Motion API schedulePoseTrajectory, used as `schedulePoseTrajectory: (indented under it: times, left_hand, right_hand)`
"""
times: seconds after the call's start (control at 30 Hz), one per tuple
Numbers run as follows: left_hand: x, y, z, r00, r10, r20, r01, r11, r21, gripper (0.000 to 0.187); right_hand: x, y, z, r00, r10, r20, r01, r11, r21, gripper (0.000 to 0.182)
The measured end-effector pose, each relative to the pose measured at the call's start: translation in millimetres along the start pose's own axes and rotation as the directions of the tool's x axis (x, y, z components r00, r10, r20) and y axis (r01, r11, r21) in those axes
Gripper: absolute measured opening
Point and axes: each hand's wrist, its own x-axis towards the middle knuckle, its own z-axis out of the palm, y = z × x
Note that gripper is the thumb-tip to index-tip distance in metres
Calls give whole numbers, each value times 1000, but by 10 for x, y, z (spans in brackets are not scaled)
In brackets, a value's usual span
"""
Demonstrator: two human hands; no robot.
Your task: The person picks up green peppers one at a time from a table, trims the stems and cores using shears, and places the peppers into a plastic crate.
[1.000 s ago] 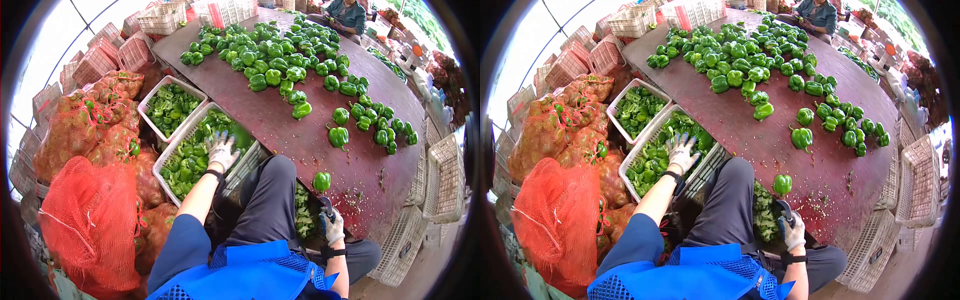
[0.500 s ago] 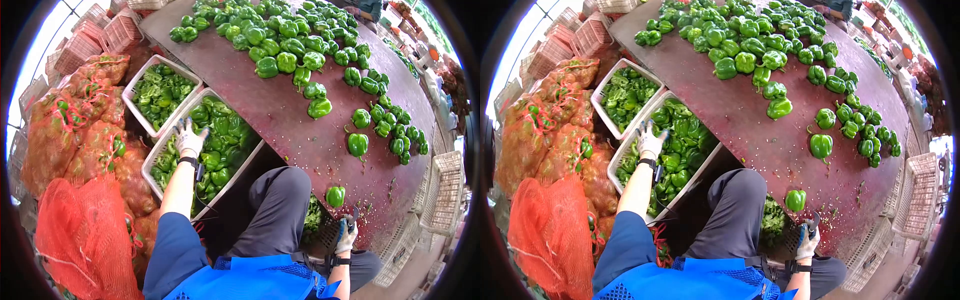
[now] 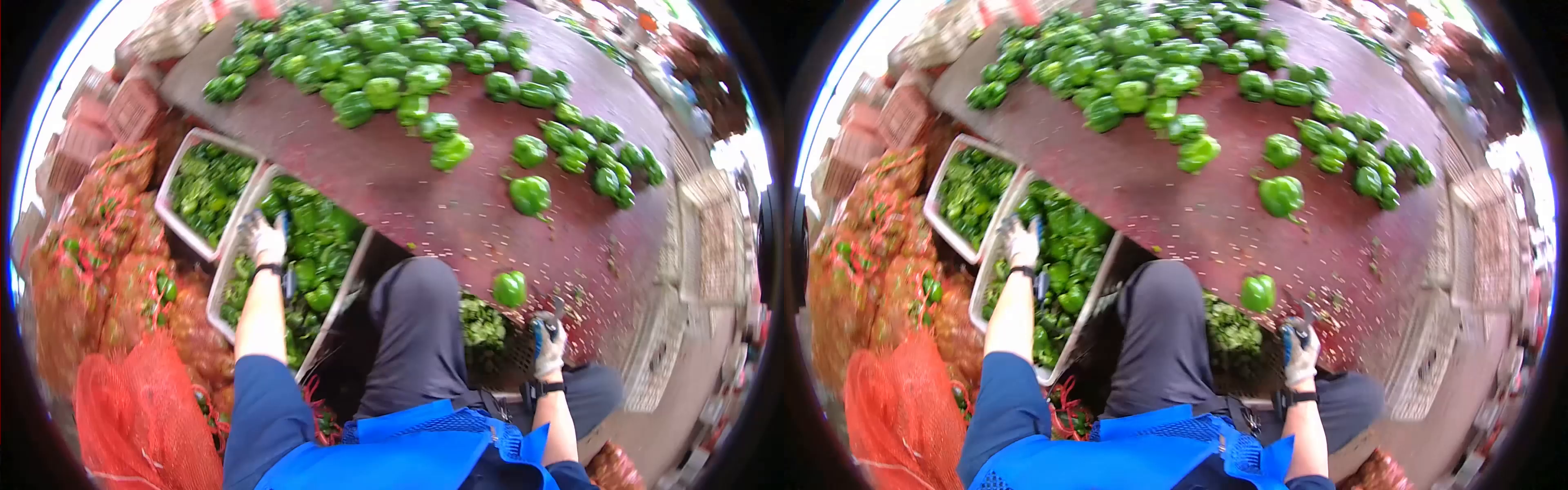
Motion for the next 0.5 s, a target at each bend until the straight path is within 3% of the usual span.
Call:
schedulePoseTrajectory:
  times: [0.07, 0.1, 0.17, 0.2, 0.23, 0.3, 0.37, 0.4, 0.43, 0.47, 0.5]
  left_hand:
    - [-325, 189, -259, 984, 105, -140, -118, 989, -86, 79]
    - [-416, 247, -275, 942, 193, -274, -267, 927, -263, 69]
    - [-769, 581, -632, 884, 349, -310, -467, 646, -603, 58]
    - [-947, 829, -769, 891, 374, -257, -394, 357, -847, 55]
    - [-1183, 1092, -992, 874, 463, -145, -266, 208, -941, 53]
    - [-1802, 1671, -1645, 687, 694, -217, -478, 206, -854, 52]
    - [-2296, 2163, -1875, 420, 900, -120, -671, 219, -708, 61]
    - [-2607, 2350, -1944, 288, 955, -71, -687, 155, -710, 64]
    - [-2871, 2520, -1855, 193, 981, 8, -822, 166, -545, 68]
    - [-3110, 2661, -1795, 213, 955, 206, -812, 290, -507, 73]
    - [-3296, 2730, -1628, 299, 924, 238, -844, 373, -387, 76]
  right_hand:
    - [-3, -61, 11, 1000, 7, 2, -7, 1000, 30, 18]
    - [8, -87, 16, 1000, 0, 5, -1, 999, 41, 17]
    - [20, -30, 9, 990, 137, -31, -130, 977, 168, 20]
    - [51, 2, -7, 990, 138, -31, -131, 975, 178, 21]
    - [63, 45, -19, 990, 142, -25, -135, 973, 188, 23]
    - [94, 163, -27, 998, 70, -9, -65, 959, 277, 23]
    - [98, 150, -9, 998, 51, -22, -41, 944, 329, 23]
    - [129, 199, -9, 999, 41, -28, -29, 941, 339, 22]
    - [125, 148, -5, 999, 33, -40, -17, 936, 353, 22]
    - [116, 64, -1, 998, 45, -44, -25, 925, 378, 21]
    - [98, 17, -21, 997, 57, -47, -34, 915, 402, 20]
